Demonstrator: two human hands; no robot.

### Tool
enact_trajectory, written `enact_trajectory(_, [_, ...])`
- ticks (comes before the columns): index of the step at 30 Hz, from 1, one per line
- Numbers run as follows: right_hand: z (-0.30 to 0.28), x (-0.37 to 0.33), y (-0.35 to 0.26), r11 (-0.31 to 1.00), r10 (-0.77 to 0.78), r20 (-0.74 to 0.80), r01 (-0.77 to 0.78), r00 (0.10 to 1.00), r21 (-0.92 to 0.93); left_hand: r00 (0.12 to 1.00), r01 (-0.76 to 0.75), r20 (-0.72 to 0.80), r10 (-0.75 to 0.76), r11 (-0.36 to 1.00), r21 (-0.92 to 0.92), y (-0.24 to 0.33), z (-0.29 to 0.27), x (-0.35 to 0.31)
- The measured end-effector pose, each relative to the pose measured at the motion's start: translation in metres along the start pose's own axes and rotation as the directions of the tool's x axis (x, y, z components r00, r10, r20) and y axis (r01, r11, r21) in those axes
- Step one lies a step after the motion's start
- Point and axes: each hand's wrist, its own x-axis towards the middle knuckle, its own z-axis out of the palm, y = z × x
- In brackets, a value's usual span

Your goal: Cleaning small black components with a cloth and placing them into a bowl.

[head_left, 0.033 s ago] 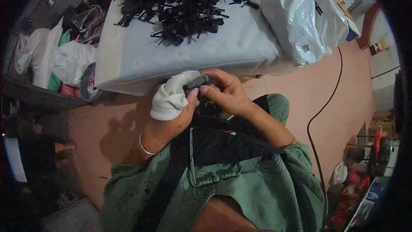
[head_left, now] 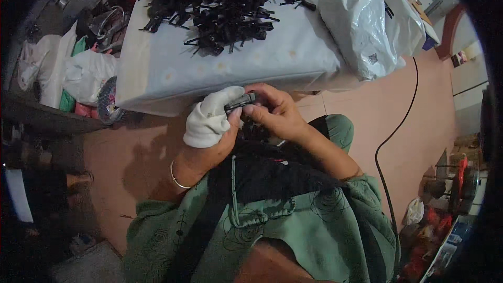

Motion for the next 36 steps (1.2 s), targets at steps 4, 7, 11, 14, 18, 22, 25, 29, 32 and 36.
enact_trajectory(4, [0.006, 0.0, -0.005, 0.995, -0.004, -0.026, 0.006, 1.0, 0.099, 0.989, -0.144, -0.019, 0.148, 0.98, 0.14, -0.006, 0.001, -0.003])
enact_trajectory(7, [0.006, 0.0, -0.008, 0.987, 0.038, -0.037, -0.031, 0.999, 0.161, 0.976, -0.209, 0.0, 0.217, 0.941, 0.267, -0.004, -0.002, -0.001])
enact_trajectory(11, [0.011, 0.002, -0.014, 0.98, 0.068, -0.072, -0.053, 0.995, 0.194, 0.958, -0.28, 0.011, 0.287, 0.926, 0.252, -0.008, -0.002, 0.001])
enact_trajectory(14, [0.01, 0.002, -0.011, 0.977, 0.068, -0.075, -0.051, 0.995, 0.208, 0.932, -0.35, 0.01, 0.363, 0.89, 0.291, -0.012, -0.001, 0.002])
enact_trajectory(18, [0.01, 0.003, -0.008, 0.976, 0.045, -0.075, -0.028, 0.996, 0.216, 0.938, -0.342, 0.045, 0.344, 0.892, 0.294, -0.014, -0.002, 0.001])
enact_trajectory(22, [0.002, 0.002, 0.004, 0.998, 0.027, -0.058, -0.024, 0.998, 0.051, 0.947, -0.322, 0.062, 0.316, 0.922, 0.214, -0.017, 0.002, 0.001])
enact_trajectory(25, [-0.003, 0.001, 0.0, 0.991, 0.048, -0.015, -0.049, 0.999, -0.122, 0.99, 0.042, 0.139, -0.013, 0.978, -0.205, -0.021, 0.001, -0.003])
enact_trajectory(29, [0.003, 0.006, -0.022, 0.956, 0.05, 0.074, -0.026, 0.996, -0.293, 0.988, -0.021, 0.141, 0.07, 0.947, -0.322, -0.032, -0.002, -0.003])
enact_trajectory(32, [0.002, 0.008, -0.024, 0.908, 0.082, 0.075, -0.044, 0.994, -0.416, 0.905, 0.391, 0.323, -0.276, 0.838, -0.38, -0.019, -0.007, 0.001])
enact_trajectory(36, [0.007, 0.008, -0.013, 0.875, -0.052, 0.07, 0.079, 0.996, -0.478, 0.961, 0.24, 0.225, -0.161, 0.889, -0.391, -0.026, -0.004, -0.001])
